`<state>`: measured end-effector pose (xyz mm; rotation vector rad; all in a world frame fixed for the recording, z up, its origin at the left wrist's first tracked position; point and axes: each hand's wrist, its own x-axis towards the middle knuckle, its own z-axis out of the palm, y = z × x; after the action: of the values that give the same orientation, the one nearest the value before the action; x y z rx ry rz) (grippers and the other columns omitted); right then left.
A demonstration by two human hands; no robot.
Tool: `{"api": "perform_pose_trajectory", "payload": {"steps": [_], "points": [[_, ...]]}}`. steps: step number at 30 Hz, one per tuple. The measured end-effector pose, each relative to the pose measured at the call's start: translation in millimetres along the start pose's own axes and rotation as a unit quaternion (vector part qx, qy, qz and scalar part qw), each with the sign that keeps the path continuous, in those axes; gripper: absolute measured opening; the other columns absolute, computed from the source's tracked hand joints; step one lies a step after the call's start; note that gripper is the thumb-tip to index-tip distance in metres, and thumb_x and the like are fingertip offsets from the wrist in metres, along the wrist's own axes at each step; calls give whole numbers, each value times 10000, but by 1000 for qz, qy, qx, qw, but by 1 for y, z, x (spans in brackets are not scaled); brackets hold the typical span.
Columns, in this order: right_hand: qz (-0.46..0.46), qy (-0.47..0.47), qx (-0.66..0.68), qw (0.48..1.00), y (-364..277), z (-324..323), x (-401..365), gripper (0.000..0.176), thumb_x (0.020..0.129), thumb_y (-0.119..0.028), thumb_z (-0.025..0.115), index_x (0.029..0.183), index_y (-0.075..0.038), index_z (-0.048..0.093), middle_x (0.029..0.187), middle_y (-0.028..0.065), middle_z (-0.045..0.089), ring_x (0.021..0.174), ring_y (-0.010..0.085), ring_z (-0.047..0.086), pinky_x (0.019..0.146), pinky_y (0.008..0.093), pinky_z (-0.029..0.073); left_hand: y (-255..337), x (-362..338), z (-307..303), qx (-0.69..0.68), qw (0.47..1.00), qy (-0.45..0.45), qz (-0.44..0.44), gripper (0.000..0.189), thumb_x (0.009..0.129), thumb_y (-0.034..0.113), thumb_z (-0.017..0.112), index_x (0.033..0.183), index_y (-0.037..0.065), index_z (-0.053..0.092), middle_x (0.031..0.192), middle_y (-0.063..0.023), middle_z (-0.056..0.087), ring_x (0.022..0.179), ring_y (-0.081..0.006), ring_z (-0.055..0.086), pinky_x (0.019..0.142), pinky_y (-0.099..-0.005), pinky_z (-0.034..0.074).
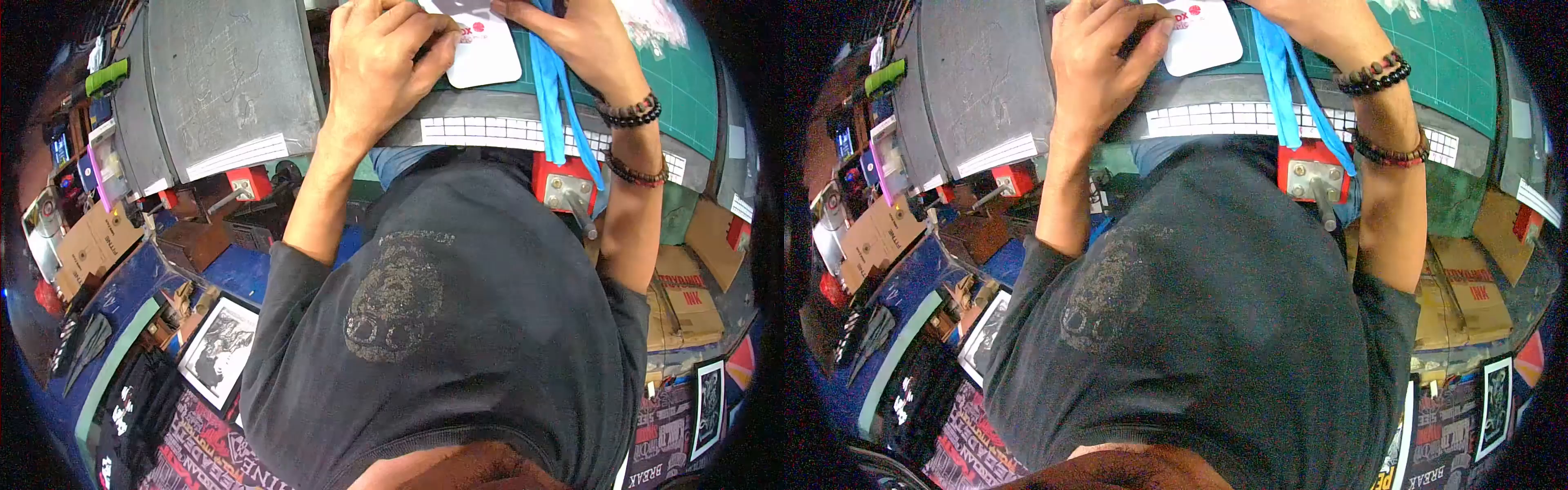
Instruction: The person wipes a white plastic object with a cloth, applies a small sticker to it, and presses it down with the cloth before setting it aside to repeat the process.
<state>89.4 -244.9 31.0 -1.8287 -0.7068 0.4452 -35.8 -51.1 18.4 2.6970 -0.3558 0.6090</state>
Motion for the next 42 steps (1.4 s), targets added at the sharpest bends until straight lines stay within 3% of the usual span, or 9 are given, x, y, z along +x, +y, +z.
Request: {"api": "perform_pose_trajectory", "payload": {"steps": [7,9,15,18,21,24,27,32,42], "points": [[-70,1,-66,995,4,-2,-2,353,838,-22,779,1170,-8,658,1034,70,695,961,164,669,876,328,553,5,-2,0,-22,999,19,-46,141,788,102,789,879,35,706,851,-59,648,893,-267,592,837,-421,431],[-96,11,39,995,20,9,5,352,842,-22,781,1171,-7,655,1049,73,701,981,167,675,879,327,561,7,0,-2,-25,997,13,-66,139,786,102,791,877,37,707,851,-59,648,897,-267,592,833,-421,429],[3,-17,12,1000,-3,2,-2,371,852,-25,780,1195,1,641,1096,94,711,1017,191,691,900,346,578,1,-4,3,-65,995,33,-65,126,790,102,790,851,36,703,812,-54,639,848,-260,585,801,-407,416],[-31,48,54,997,3,8,-16,378,858,-23,780,1207,0,639,1088,105,725,994,211,710,868,363,592,0,-4,-1,-87,990,4,-111,120,802,109,787,845,35,702,796,-53,635,826,-257,579,792,-404,415],[-53,92,-83,991,10,1,-31,386,854,-29,794,1206,6,639,1095,134,740,959,226,734,834,355,601,-6,-8,5,-96,992,21,-82,117,813,120,783,849,40,706,794,-54,636,825,-255,578,790,-404,416],[-215,88,-226,946,12,5,-40,422,826,-10,840,1204,21,654,1015,81,790,919,162,735,821,282,576,-7,-8,6,-98,991,36,-79,116,815,125,782,852,44,708,792,-53,637,838,-255,582,799,-407,420],[-214,114,-211,947,13,27,-44,313,813,-33,855,1078,6,694,1011,62,792,901,159,740,767,262,580,-4,-8,4,-111,989,36,-95,112,821,128,777,863,48,711,796,-52,641,856,-255,586,813,-410,424],[-269,63,-241,930,1,32,-32,283,796,-52,865,1036,-41,715,941,33,778,669,151,662,635,282,533,-6,-11,5,-103,990,34,-86,139,834,149,783,906,47,723,789,-57,635,874,-253,584,814,-408,428],[-374,21,-264,889,8,27,-23,251,815,-50,859,1020,-48,714,910,81,766,708,187,701,642,302,555,-12,-19,-2,-156,985,21,-65,178,843,162,781,956,29,743,888,-91,637,893,-275,577,825,-410,434]]}}
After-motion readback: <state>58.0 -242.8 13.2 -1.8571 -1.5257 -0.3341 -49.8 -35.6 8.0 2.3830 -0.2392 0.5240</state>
